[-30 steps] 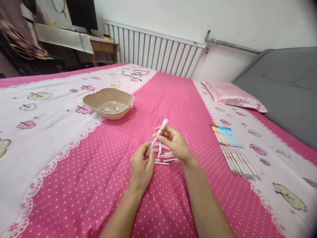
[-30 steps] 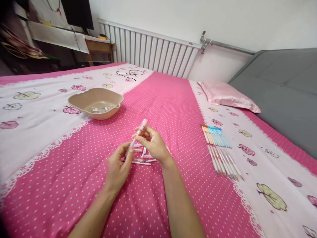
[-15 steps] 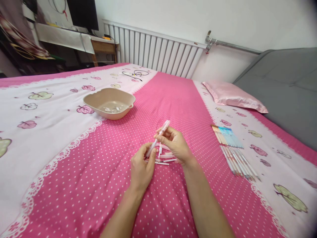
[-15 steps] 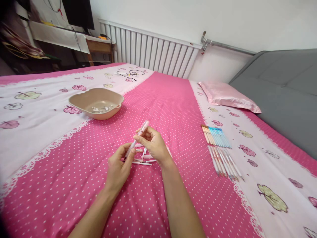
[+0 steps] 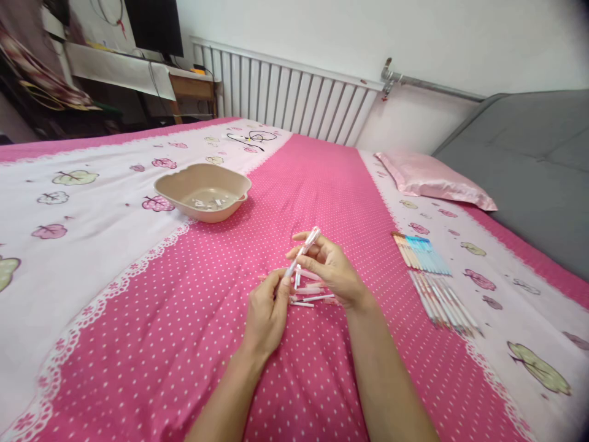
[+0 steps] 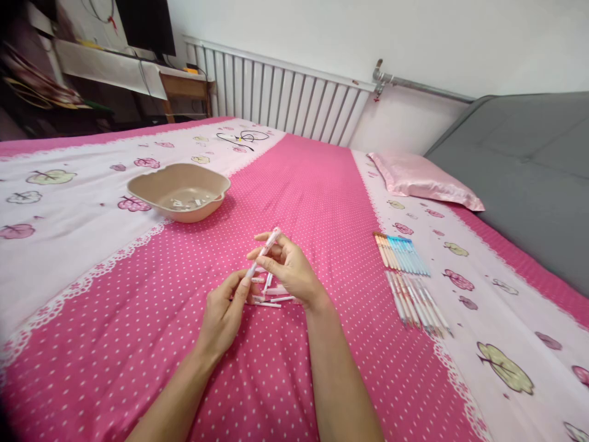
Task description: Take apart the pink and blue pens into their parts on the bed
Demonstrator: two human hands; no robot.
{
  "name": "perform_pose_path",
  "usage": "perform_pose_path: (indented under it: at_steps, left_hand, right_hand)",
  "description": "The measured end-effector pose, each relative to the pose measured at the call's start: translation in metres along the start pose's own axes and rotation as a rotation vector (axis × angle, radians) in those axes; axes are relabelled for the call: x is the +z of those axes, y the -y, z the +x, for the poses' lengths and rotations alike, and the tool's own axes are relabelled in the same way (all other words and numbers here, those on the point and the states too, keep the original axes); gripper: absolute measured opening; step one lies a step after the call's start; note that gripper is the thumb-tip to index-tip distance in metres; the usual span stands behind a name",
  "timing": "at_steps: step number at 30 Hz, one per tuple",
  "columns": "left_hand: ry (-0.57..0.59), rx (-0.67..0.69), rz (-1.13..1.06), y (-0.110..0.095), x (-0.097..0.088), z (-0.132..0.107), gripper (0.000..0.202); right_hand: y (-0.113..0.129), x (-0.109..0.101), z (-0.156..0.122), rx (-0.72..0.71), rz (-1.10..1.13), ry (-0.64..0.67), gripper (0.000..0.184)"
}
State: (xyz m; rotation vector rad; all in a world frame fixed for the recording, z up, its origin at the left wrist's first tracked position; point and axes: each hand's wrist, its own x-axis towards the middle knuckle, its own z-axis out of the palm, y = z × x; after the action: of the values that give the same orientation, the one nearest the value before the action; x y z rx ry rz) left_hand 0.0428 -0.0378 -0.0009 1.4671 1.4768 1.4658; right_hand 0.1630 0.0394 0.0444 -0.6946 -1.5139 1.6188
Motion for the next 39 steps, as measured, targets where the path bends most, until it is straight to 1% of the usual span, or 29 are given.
perform_pose_path:
  at_steps: [5,10,17,23,32,39]
  left_hand:
    - [0.052,0.022,-0.055,0.0010,-0.0001,-0.0016,0.029]
    - [0.086,0.025,-0.072,0.0035,0.0006,-0.0012,0.029]
    - [0.079,0.051,-0.048,0.0020,0.0002,0.0001,0.025]
    - [0.070,0.071,-0.021,0.0019,-0.0002,-0.0001,0.023]
    - [0.078,0.081,-0.007,0.0006,-0.0001,-0.0001,0.024]
    - [0.076,0.070,-0.020,0.0019,0.0010,0.0005,0.021]
  right_hand:
    - [0.0017,-0.0041,-0.0044,0.034,0.051,0.089,0.040]
    - [0.0032,-0.0055,-0.0050,0.051,0.057,0.115,0.044]
    - [0.0012,-0.0056,-0.0028,0.081,0.028,0.057,0.042]
    - [0.0006,-0.0034,-0.0019,0.093,-0.018,0.006,0.036]
    - [-0.0006,0.0009,0.0005,0.098,-0.008,-0.039,0.037]
    - [-0.0037,0.0010,0.0027,0.065,-0.028,-0.078,0.038]
